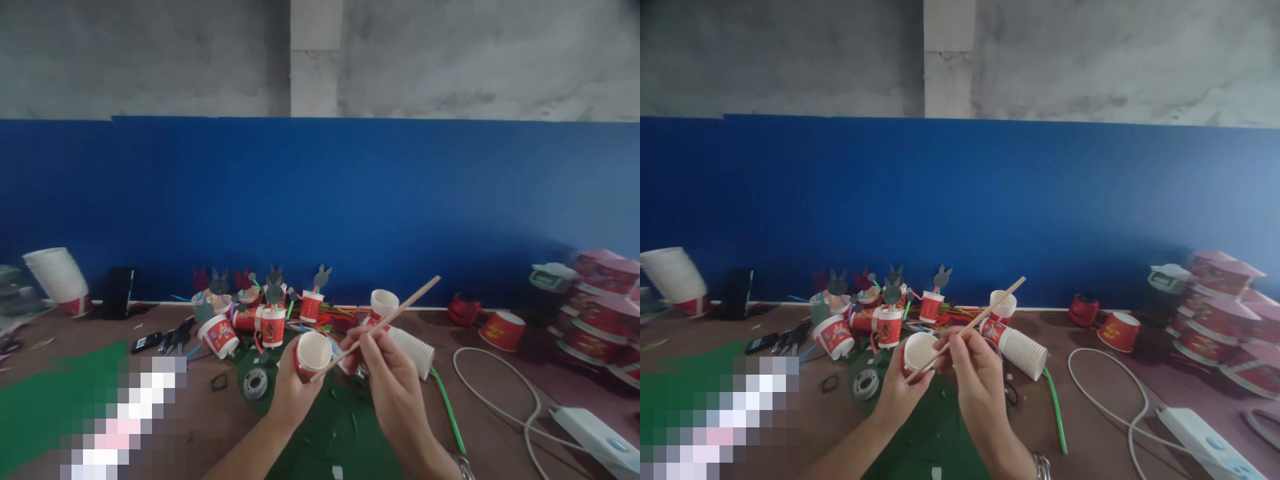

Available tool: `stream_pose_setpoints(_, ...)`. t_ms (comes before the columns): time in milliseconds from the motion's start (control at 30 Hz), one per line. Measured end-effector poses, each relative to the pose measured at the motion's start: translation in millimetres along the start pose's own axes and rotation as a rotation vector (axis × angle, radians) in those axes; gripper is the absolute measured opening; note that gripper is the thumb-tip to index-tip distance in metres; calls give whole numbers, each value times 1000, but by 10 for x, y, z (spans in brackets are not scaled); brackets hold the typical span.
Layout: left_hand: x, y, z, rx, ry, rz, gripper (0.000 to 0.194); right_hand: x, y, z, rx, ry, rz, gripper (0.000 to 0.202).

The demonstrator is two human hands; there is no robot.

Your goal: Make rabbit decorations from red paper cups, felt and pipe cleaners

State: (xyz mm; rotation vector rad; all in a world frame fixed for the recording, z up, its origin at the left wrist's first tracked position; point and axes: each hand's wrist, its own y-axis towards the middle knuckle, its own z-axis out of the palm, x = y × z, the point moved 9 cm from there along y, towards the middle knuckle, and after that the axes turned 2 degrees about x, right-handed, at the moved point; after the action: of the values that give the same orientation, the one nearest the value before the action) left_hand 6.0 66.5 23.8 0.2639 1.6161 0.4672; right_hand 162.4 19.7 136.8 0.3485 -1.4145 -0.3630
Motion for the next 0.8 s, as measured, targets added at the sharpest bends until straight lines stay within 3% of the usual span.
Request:
stream_pose_setpoints(233, -57, -41, -84, -77, 98, 142, 53, -121, 160, -181, -98, 12, -18, 17)
stream_pose_setpoints(400, 62, -30, -95, -78, 151, 44, 64, -203, 224, -266, -135, -46, 23, 21)
stream_pose_setpoints(467, 98, -9, -67, -40, 139, -6, 66, -303, 261, -240, -69, -85, 120, 25)
stream_pose_setpoints(567, 104, 20, -43, -8, 108, -27, 65, -582, 235, -88, 193, -213, 357, 28)
stream_pose_setpoints(633, 108, 29, -20, 13, 91, -24, 63, -747, 189, -37, 325, -326, 436, 28)
stream_pose_setpoints(800, 99, 5, 70, 77, 32, -2, 66, -949, 256, -131, 234, -475, 300, 18)
